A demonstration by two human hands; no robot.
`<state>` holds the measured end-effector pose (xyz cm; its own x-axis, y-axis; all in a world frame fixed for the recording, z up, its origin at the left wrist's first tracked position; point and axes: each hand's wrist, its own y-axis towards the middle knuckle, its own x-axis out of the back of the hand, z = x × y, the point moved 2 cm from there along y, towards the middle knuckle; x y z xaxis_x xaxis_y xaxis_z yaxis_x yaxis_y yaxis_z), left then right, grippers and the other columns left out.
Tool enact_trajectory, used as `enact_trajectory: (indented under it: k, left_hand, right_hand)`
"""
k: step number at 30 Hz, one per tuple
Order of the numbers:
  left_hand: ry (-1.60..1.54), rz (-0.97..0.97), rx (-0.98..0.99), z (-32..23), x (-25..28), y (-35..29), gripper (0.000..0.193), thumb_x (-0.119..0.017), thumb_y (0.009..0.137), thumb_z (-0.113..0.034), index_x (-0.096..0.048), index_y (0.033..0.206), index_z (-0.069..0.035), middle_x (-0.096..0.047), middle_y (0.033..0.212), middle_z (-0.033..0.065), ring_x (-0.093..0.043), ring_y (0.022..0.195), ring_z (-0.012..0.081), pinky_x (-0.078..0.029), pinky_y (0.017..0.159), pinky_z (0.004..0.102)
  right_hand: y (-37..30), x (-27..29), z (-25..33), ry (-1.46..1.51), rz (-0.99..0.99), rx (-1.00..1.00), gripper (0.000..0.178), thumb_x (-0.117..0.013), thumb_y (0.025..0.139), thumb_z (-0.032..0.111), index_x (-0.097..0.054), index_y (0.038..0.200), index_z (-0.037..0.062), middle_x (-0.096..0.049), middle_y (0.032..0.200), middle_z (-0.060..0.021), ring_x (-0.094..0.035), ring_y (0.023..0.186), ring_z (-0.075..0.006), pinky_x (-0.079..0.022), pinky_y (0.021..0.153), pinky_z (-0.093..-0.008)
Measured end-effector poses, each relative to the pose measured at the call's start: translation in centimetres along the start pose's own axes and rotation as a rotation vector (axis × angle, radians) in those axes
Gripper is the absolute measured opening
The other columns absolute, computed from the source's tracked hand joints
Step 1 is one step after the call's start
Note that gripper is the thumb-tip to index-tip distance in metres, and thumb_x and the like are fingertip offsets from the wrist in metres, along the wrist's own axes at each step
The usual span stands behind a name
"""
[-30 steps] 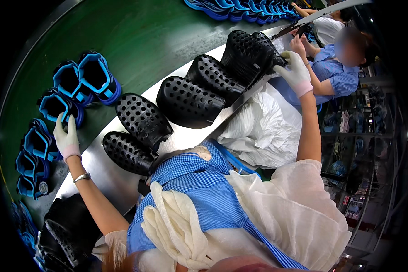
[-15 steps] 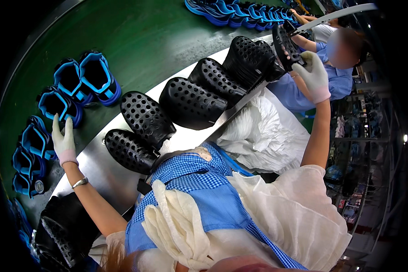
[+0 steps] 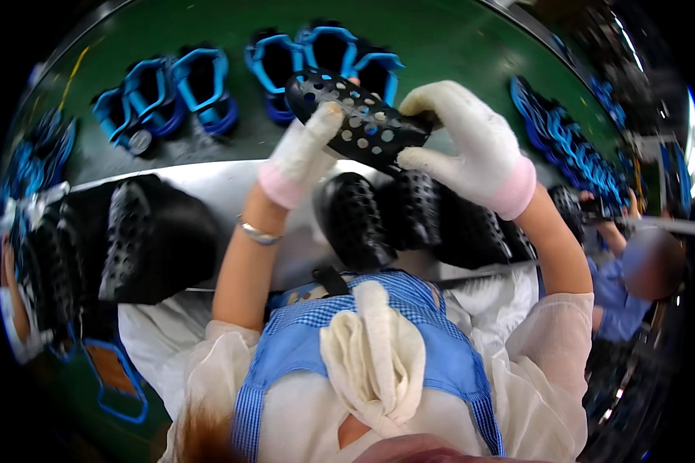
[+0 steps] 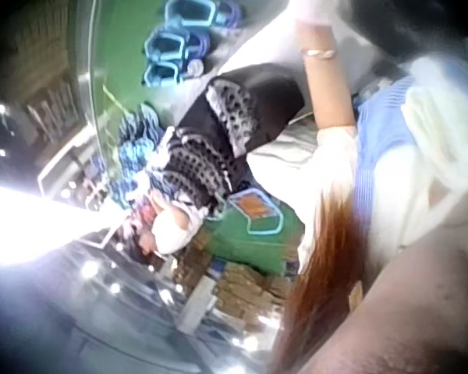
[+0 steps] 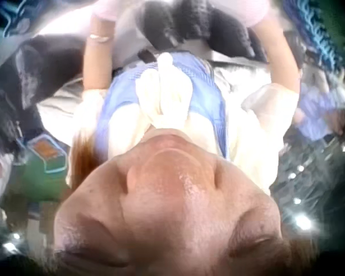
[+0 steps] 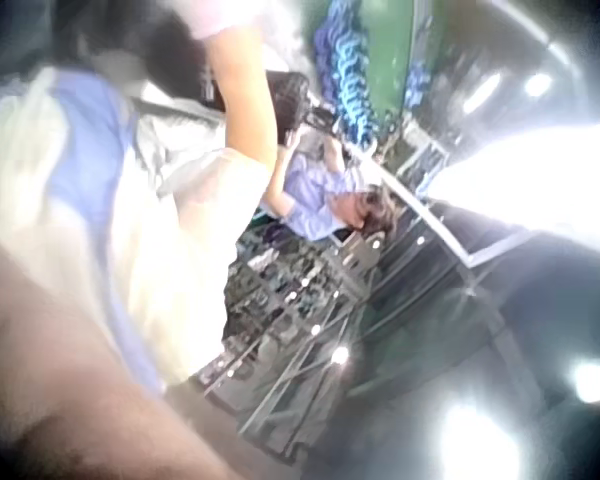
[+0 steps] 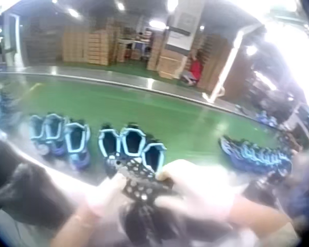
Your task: The person places black outer shells onto blue shoe inner components and pulls the material tight, then reaches into a large bag to retrieve and assemble additional components.
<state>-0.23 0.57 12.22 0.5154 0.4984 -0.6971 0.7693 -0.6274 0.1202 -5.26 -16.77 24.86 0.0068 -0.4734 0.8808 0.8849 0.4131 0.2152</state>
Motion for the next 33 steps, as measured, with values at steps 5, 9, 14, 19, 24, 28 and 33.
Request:
enact_trajectory:
  k: [5,9,14,19,24,28,33]
  left_hand:
    - [-0.093,-0.259,-0.085,-0.8,3.3,-1.2,0.042,-0.059,0.092,-0.033,-0.051,0.118,-0.002,-0.06,0.106,0.0056,-0.057,0.098,0.0144,-0.046,0.089,0.0313]
    - [-0.057,-0.361,-0.166,-0.7,5.6,-0.8,0.036,-0.059,0.092,-0.032,-0.053,0.113,-0.003,-0.06,0.104,0.005,-0.059,0.095,0.0151,-0.05,0.084,0.0344]
    - [-0.037,-0.437,-0.069,-1.1,6.8,0.0,0.041,-0.053,0.094,-0.039,-0.055,0.111,-0.002,-0.061,0.105,0.0071,-0.061,0.092,0.0174,-0.053,0.079,0.0347]
    - [1.029,-0.776,-0.163,-2.4,8.4,-0.1,0.045,-0.068,0.082,-0.037,-0.06,0.104,0.001,-0.057,0.107,0.0135,-0.063,0.078,0.0199,-0.053,0.071,0.0323]
    - [1.492,-0.633,-0.066,-1.3,9.7,1.5,0.032,-0.064,0.079,-0.029,-0.062,0.103,-0.008,-0.056,0.115,0.0113,-0.059,0.095,0.0334,-0.05,0.081,0.0428]
    - [1.718,-0.573,0.215,-1.9,10.9,3.7,0.03,-0.059,0.082,-0.029,-0.064,0.103,-0.009,-0.06,0.111,0.0112,-0.06,0.097,0.0335,-0.05,0.082,0.043]
    - [1.719,-0.424,0.611,-3.5,11.7,5.3,0.037,-0.057,0.081,-0.038,-0.067,0.103,-0.01,-0.066,0.105,0.0138,-0.062,0.096,0.0325,-0.051,0.083,0.0382]
  right_hand:
    - [4.6,-4.6,-0.1,-0.008,0.23,-0.168,0.044,-0.068,0.075,0.036,-0.059,0.102,0.0028,-0.062,0.093,-0.0151,-0.062,0.087,-0.0299,-0.051,0.075,-0.0364]
    - [7.0,-6.4,-0.5,-0.024,0.237,-0.136,0.043,-0.063,0.077,0.041,-0.06,0.082,-0.0016,-0.061,0.073,-0.0178,-0.062,0.07,-0.0318,-0.05,0.064,-0.0396]
    - [9.2,-8.2,-1.4,-0.008,0.196,-0.12,0.038,-0.058,0.079,0.039,-0.059,0.075,0.0005,-0.059,0.064,-0.0156,-0.06,0.061,-0.032,-0.049,0.059,-0.0392]
    - [12.7,-7.2,-2.7,0.005,0.313,-0.259,0.036,-0.061,0.08,0.034,-0.065,0.081,-0.0008,-0.06,0.064,-0.0141,-0.058,0.058,-0.0194,-0.047,0.057,-0.0321]
    - [17.8,-8.7,-5.1,-0.152,0.468,-0.202,0.047,-0.053,0.076,0.045,-0.066,0.077,-0.0008,-0.06,0.068,-0.0184,-0.059,0.062,-0.0296,-0.049,0.063,-0.0363]
    - [21.3,-12.3,-4.3,-0.358,0.48,-0.256,0.041,-0.051,0.077,0.038,-0.069,0.084,0.0021,-0.067,0.083,-0.0187,-0.065,0.079,-0.0318,-0.052,0.073,-0.0374]
    - [23.2,-19.0,-3.6,-0.498,0.532,-0.306,0.027,-0.066,0.074,0.015,-0.071,0.099,0.0068,-0.068,0.105,-0.0128,-0.065,0.097,-0.0286,-0.053,0.08,-0.0375]
